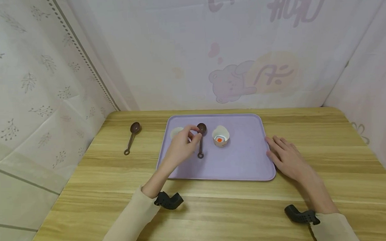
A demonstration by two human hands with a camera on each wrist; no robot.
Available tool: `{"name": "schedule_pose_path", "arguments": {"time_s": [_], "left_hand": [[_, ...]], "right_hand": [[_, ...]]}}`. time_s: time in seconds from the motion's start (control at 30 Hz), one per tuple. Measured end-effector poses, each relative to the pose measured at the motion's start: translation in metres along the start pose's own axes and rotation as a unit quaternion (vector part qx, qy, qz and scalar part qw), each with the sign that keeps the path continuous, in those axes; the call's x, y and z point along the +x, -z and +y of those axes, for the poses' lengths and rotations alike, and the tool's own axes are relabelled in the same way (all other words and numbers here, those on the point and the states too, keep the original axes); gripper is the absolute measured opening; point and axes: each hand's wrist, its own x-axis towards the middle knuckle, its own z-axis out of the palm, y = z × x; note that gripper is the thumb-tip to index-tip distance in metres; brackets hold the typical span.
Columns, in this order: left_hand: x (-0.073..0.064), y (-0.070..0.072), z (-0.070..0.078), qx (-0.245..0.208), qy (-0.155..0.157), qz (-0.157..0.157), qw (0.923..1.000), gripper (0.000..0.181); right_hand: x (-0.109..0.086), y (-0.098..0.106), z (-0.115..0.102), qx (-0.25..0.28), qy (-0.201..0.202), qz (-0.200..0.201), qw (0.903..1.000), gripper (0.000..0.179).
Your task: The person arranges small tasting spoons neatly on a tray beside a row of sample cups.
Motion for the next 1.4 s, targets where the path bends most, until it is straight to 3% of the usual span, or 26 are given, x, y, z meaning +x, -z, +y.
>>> {"name": "schedule_pose_path", "arguments": {"time_s": [0.2,0.6,0.93,1.23,1.4], "left_hand": [[0.002,0.01,0.0,-0.019,0.016,0.013,0.9996,0.029],[0.002,0.034,-0.006,-0.061,0.02,0.057,0.9963,0.031],[0.0,0.055,-0.019,-0.077,0.031,0.081,0.9933,0.031],[-0.002,0.072,-0.032,-0.112,0.055,0.085,0.9886,0.032],[-0.004,0.08,-0.039,-0.105,0.06,0.098,0.9878,0.032]], "right_hand": [[0.0,0.0,0.0,-0.001,0.0,0.001,1.0,0.059],[0.001,-0.001,0.001,-0.001,0.001,0.004,1.0,0.058],[0.0,0.0,0.0,0.006,0.0,0.001,1.0,0.058],[0.0,0.001,-0.002,0.006,-0.008,-0.003,0.9999,0.058],[0.0,0.001,-0.002,0.005,-0.01,-0.005,0.9999,0.058]]}}
